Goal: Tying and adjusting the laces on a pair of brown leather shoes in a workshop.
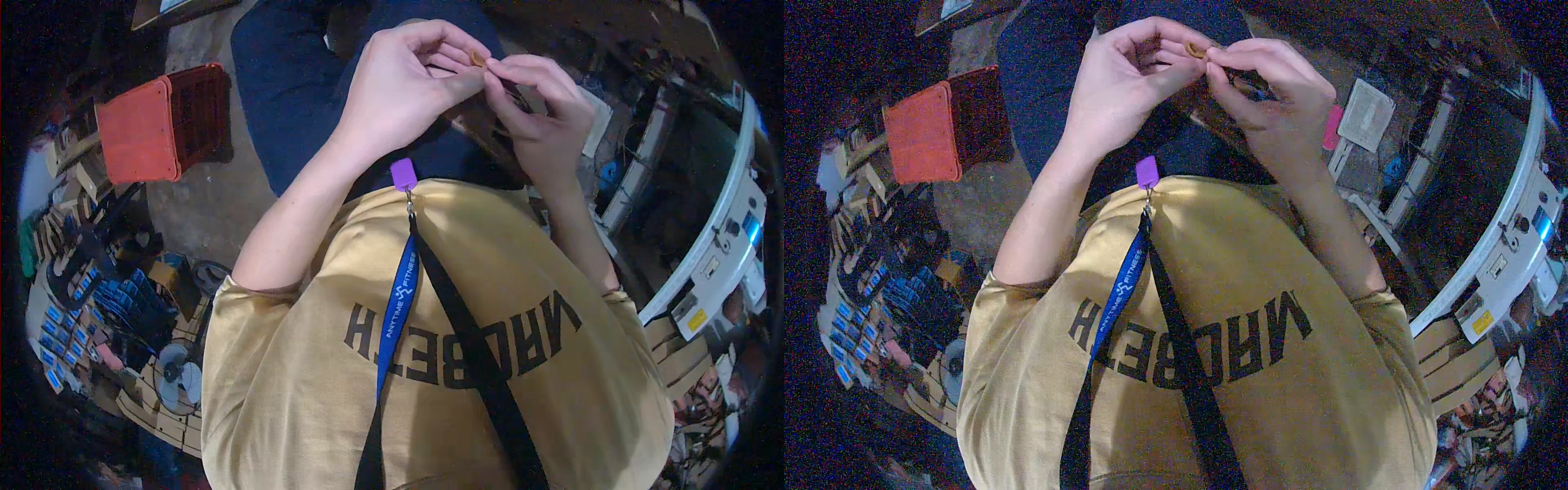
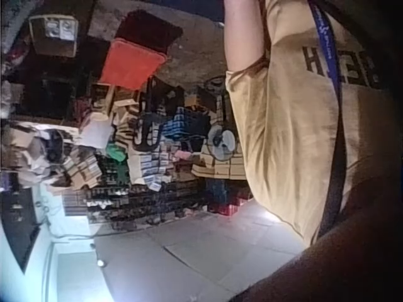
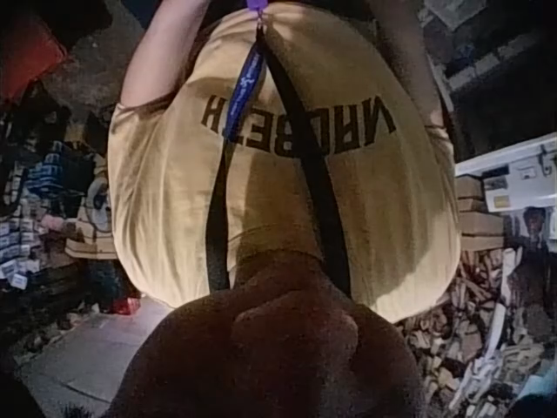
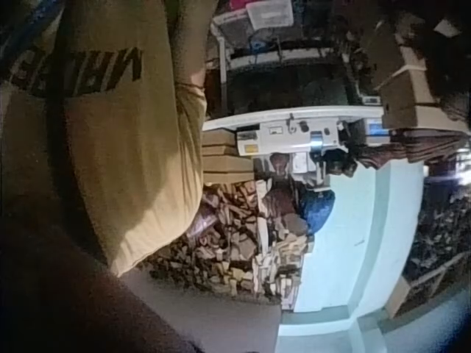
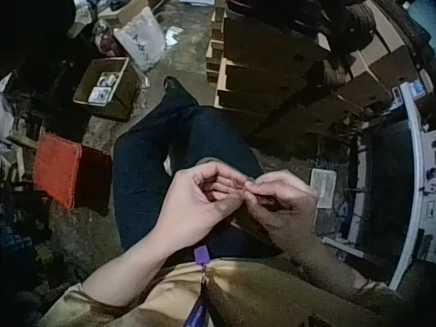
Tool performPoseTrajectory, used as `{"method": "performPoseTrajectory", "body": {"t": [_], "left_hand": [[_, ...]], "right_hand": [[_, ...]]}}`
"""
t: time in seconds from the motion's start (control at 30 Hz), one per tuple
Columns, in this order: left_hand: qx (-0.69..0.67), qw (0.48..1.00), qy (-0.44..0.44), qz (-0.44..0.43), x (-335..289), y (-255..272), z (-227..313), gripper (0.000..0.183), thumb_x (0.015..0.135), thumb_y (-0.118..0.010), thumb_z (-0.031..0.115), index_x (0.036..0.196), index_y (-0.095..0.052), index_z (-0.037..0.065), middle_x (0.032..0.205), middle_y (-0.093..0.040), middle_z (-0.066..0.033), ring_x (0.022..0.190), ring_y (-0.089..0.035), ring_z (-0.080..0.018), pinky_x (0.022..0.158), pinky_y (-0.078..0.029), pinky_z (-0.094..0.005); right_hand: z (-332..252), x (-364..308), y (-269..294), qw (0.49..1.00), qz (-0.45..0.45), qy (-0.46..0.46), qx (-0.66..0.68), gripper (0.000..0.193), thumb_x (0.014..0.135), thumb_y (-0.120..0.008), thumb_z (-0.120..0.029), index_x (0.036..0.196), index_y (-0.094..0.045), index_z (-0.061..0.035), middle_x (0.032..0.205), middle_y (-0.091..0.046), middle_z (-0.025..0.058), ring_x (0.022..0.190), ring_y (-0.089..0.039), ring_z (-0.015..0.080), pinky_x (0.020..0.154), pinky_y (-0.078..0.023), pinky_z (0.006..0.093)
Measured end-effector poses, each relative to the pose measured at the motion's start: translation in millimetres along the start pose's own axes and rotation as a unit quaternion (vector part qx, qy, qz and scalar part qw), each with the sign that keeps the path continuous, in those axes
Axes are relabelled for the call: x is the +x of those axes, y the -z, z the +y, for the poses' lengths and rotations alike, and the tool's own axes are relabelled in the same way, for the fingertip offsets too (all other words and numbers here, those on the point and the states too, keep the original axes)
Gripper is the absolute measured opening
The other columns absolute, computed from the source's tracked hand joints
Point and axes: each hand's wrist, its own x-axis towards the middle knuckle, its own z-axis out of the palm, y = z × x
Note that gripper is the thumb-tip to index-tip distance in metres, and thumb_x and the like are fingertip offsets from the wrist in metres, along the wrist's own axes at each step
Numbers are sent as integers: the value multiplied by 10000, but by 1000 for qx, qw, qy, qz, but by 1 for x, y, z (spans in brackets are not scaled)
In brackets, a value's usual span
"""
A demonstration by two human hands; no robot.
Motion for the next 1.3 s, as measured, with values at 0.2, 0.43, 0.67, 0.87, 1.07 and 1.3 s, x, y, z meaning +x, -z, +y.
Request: {"method": "performPoseTrajectory", "body": {"t": [0.2,0.43,0.67,0.87,1.07,1.3], "left_hand": [[146,986,-79,11,-1,1,5,178,937,-715,34,1106,-767,12,1026,-781,-78,895,-733,-123,830,-570,-249],[261,928,-264,18,8,7,-8,233,933,-751,59,1160,-739,9,1042,-772,-100,952,-733,-142,873,-580,-270],[71,996,-50,-29,5,7,31,200,944,-724,-24,1102,-602,-14,991,-751,-112,897,-732,-129,808,-586,-279],[306,908,-286,-25,6,10,36,190,902,-723,-12,1058,-616,-5,904,-668,-151,823,-675,-297,735,-544,-353],[273,883,-381,-10,4,4,40,184,906,-713,-4,1058,-609,7,872,-633,-144,775,-636,-303,691,-517,-369],[150,972,-182,-17,12,-4,35,192,896,-736,1,1074,-663,3,908,-687,-133,754,-662,-224,672,-527,-323]], "right_hand": [[-1,5,7,998,-26,-60,7,155,827,-841,-59,966,-784,-20,979,-767,90,890,-732,173,823,-570,296],[2,3,11,949,-57,-221,215,188,887,-800,-7,1064,-742,16,1033,-742,61,942,-697,108,858,-569,255],[8,0,9,929,-53,-223,292,237,885,-794,13,1105,-706,28,1054,-727,77,979,-697,117,882,-567,249],[11,2,11,915,-68,-248,312,235,871,-798,40,1085,-700,32,1053,-726,87,969,-703,121,885,-571,243],[17,-1,13,898,-61,-249,359,240,872,-782,71,1089,-686,35,1058,-728,108,972,-711,134,892,-580,239],[21,-5,14,859,-51,-265,436,220,898,-749,76,1102,-677,36,1073,-732,124,983,-717,147,898,-588,251]]}}
